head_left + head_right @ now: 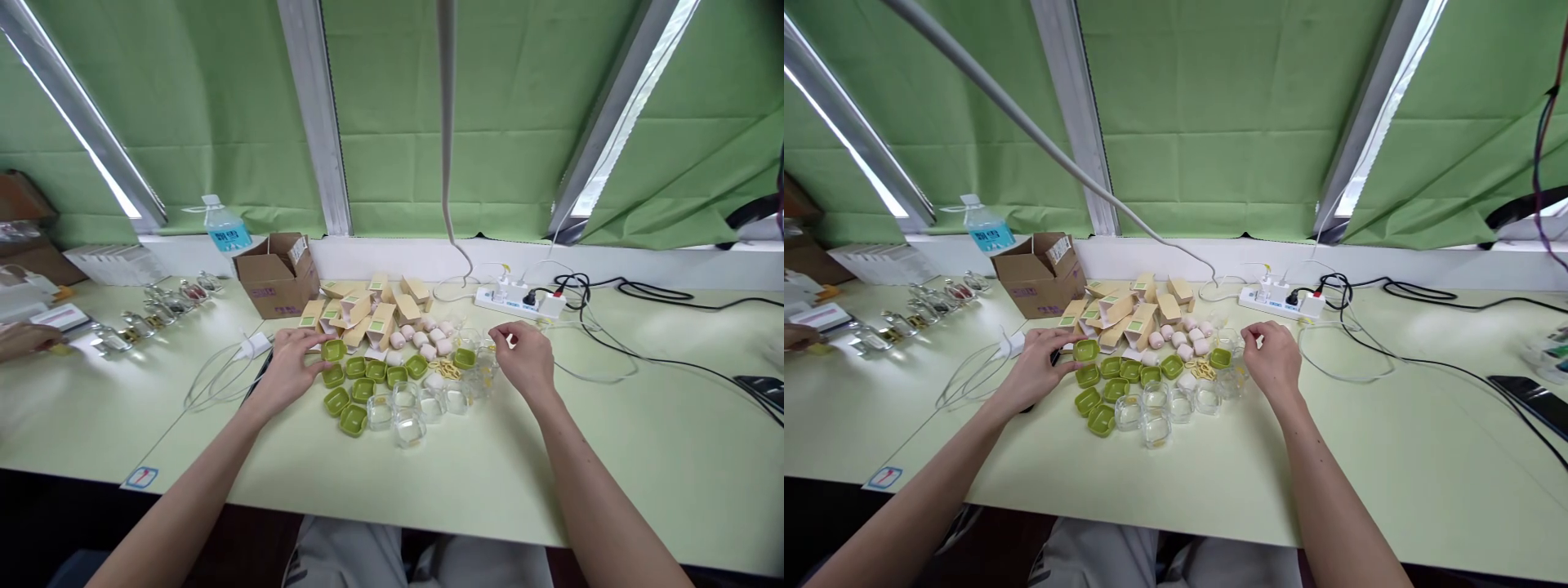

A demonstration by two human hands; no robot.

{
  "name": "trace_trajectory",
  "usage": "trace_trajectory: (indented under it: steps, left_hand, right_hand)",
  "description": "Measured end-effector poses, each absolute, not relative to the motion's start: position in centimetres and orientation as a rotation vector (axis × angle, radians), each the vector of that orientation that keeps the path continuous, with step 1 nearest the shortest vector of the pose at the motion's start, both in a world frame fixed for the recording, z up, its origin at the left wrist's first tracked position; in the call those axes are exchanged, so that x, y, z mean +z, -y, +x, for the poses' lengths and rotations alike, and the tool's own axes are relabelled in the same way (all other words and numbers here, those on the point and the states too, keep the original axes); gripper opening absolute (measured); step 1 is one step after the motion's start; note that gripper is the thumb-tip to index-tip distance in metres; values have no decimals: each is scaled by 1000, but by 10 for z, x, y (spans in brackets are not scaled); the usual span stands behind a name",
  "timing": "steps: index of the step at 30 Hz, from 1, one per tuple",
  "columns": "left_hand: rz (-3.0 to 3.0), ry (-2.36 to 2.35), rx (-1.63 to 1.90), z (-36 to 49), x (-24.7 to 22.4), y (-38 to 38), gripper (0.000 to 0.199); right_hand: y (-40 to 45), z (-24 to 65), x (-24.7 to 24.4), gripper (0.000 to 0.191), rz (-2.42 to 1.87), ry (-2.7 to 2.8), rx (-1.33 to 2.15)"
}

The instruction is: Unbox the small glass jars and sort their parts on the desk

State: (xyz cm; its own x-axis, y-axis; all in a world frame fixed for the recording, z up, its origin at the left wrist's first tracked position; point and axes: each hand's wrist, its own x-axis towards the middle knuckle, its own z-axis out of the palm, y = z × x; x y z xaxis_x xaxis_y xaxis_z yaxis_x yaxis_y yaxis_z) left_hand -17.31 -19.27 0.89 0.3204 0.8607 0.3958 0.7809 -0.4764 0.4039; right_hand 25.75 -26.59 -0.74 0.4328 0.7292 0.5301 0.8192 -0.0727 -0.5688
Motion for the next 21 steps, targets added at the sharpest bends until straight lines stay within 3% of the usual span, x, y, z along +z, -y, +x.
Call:
trace_trajectory:
  steps: [9, 21]
  left_hand:
    - [2553, -1880, 677, -193, -1, 184, 46]
    - [2513, -1603, 422, -219, -8, 239, 40]
  right_hand:
    - [269, 252, -5, 26, -1847, 1388, -148]
    - [269, 248, -7, 21, -1867, 1391, -157]
